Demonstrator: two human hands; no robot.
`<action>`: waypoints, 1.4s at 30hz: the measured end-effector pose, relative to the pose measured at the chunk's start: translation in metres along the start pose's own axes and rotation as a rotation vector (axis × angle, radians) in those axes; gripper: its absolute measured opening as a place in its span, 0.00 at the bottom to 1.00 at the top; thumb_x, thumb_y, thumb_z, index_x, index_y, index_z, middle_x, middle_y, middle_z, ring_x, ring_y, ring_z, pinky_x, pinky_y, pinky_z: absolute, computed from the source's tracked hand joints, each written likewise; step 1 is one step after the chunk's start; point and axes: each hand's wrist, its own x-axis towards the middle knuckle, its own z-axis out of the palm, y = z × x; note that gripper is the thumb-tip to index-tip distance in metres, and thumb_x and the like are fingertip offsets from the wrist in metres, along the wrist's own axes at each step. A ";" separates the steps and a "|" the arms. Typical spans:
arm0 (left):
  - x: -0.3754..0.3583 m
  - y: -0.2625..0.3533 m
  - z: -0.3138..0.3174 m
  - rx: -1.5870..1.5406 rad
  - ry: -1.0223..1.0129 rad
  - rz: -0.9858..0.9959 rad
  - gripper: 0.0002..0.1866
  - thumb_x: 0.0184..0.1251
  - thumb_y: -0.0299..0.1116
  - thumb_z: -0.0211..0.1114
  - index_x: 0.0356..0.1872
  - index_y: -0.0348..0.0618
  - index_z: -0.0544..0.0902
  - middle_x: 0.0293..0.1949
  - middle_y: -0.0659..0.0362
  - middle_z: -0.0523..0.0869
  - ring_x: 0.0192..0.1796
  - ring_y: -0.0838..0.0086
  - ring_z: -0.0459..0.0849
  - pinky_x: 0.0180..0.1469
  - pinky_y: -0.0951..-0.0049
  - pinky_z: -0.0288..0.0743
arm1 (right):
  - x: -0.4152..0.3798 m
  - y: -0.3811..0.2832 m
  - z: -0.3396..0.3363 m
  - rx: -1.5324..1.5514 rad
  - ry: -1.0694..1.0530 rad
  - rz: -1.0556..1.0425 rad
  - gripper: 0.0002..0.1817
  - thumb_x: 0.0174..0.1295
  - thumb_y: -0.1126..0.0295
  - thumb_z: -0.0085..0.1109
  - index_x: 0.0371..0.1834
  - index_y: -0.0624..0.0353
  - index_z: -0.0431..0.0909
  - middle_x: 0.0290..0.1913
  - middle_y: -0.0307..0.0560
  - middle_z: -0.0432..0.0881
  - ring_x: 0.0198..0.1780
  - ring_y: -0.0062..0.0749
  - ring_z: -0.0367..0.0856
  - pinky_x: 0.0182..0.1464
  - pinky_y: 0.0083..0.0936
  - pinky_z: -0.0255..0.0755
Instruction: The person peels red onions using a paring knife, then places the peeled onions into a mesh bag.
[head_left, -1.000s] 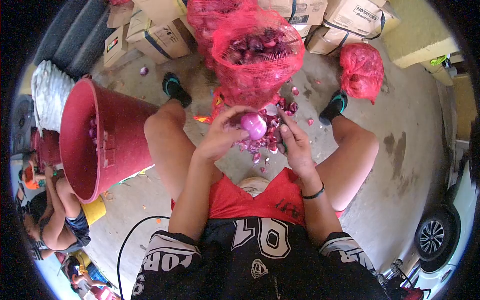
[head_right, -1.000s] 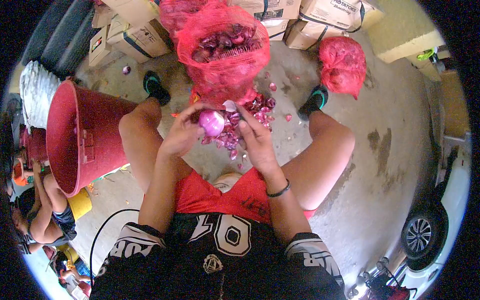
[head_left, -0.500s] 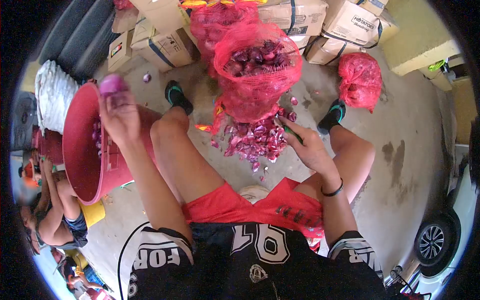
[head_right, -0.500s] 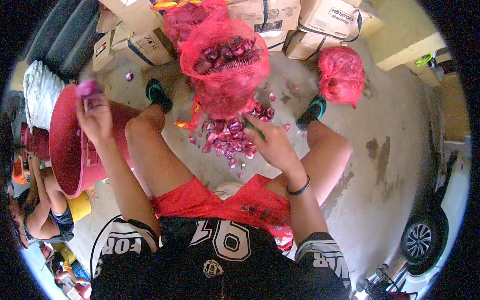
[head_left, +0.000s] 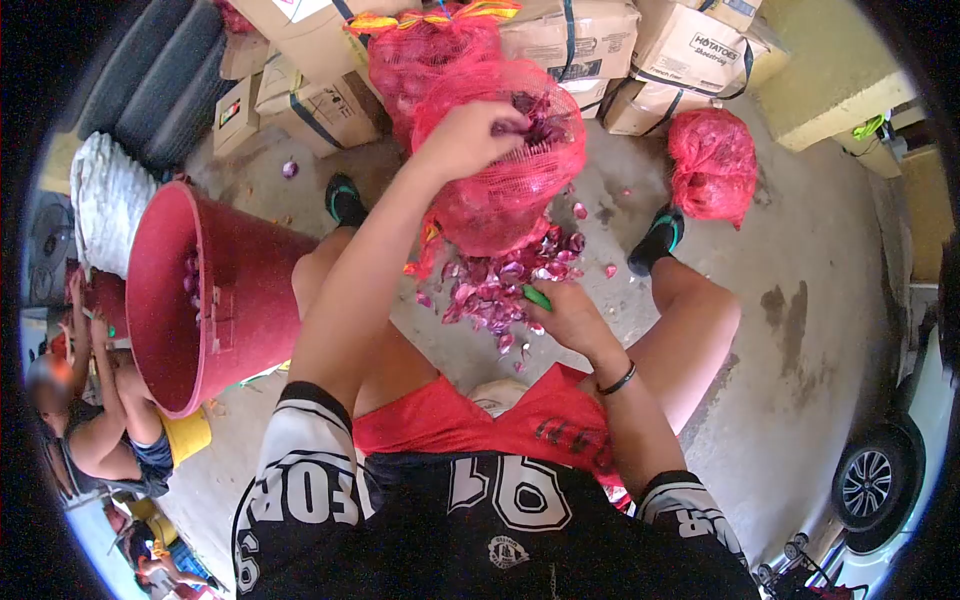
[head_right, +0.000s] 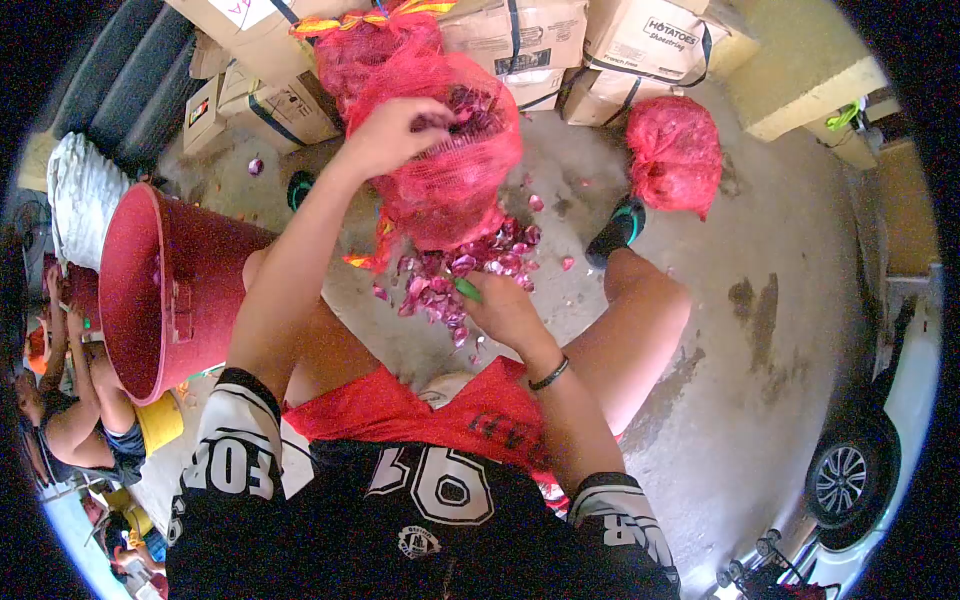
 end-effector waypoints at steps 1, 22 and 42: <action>0.006 -0.002 0.006 0.092 -0.130 0.001 0.16 0.58 0.33 0.67 0.48 0.40 0.84 0.45 0.49 0.86 0.48 0.58 0.85 0.53 0.63 0.76 | 0.000 0.000 -0.001 0.003 -0.010 0.004 0.17 0.62 0.58 0.60 0.44 0.60 0.78 0.36 0.64 0.81 0.39 0.60 0.80 0.42 0.47 0.72; -0.011 -0.010 0.033 0.027 -0.101 -0.013 0.30 0.49 0.33 0.73 0.56 0.44 0.74 0.51 0.50 0.81 0.57 0.60 0.78 0.63 0.62 0.69 | -0.001 -0.004 -0.002 0.076 0.044 0.038 0.22 0.63 0.56 0.58 0.54 0.60 0.74 0.44 0.66 0.81 0.48 0.59 0.80 0.49 0.44 0.73; -0.168 0.049 0.063 -1.336 0.308 -0.384 0.31 0.54 0.14 0.67 0.62 0.38 0.70 0.57 0.55 0.76 0.59 0.70 0.76 0.61 0.68 0.74 | -0.026 -0.065 0.016 0.682 0.390 -0.083 0.27 0.69 0.69 0.54 0.69 0.69 0.63 0.59 0.58 0.78 0.60 0.31 0.75 0.63 0.28 0.66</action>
